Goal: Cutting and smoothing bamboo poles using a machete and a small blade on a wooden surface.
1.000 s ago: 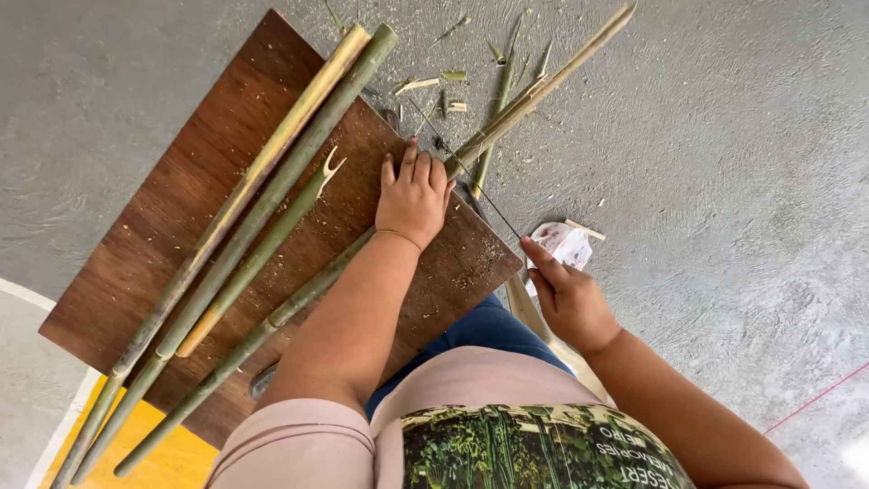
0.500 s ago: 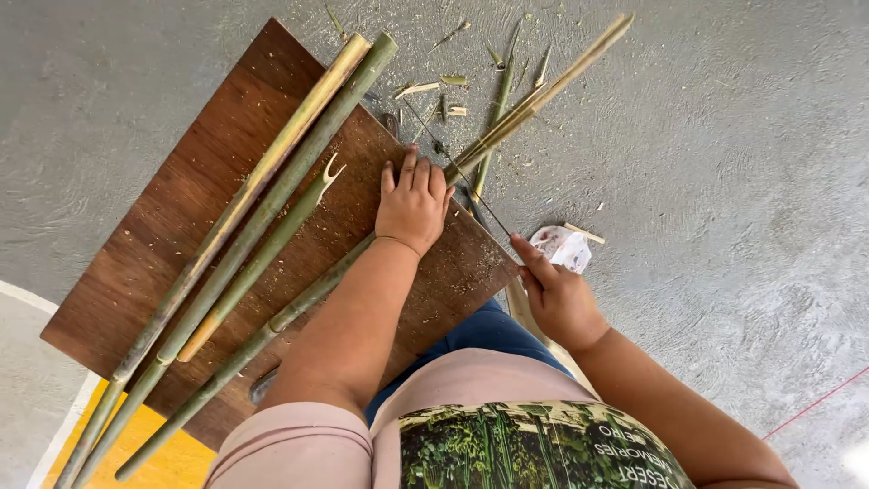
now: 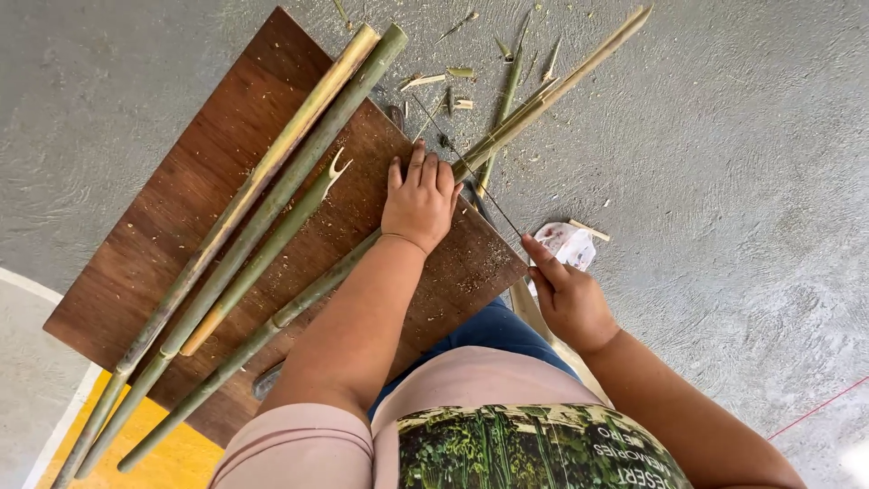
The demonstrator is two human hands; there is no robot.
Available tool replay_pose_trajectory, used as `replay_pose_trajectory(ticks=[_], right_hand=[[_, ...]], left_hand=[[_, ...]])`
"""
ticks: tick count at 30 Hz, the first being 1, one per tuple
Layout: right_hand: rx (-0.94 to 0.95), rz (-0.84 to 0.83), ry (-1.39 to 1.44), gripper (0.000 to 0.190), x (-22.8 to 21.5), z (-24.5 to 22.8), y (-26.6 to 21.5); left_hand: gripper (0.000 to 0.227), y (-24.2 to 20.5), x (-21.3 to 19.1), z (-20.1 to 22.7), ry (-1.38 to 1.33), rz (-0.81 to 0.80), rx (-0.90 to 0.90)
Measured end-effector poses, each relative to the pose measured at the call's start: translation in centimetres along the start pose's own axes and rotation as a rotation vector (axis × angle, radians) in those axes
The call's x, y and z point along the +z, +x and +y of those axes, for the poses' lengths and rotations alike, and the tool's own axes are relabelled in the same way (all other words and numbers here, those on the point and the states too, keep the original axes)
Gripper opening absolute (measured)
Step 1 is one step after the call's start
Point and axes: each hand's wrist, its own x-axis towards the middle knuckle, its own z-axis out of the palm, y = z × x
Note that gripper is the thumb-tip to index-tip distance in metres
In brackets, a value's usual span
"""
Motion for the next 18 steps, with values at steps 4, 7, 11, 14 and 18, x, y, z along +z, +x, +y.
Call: replay_pose_trajectory(ticks=[4,7,11,14,18], right_hand=[[-0.003,-0.012,0.062,0.048,0.3,-0.8,1.9],[0.083,-0.066,0.025,0.049,0.3,-1.0,2.0],[0.018,-0.037,0.013,0.049,0.3,0.7,-0.3],[-0.024,-0.019,0.019,0.052,0.7,0.6,0.6],[-0.023,-0.015,0.049,0.051,1.3,0.1,3.3]], left_hand=[[0.039,-0.1,-0.1,0.2,0.020,-0.053,0.000],[0.042,-0.3,-0.4,0.5,-0.003,0.000,-0.002],[0.039,-0.1,-0.2,0.2,-0.019,-0.016,-0.011],[0.039,-0.5,-0.1,0.4,-0.015,-0.021,-0.015],[0.040,-0.1,-0.4,0.4,-0.007,0.019,0.008]])
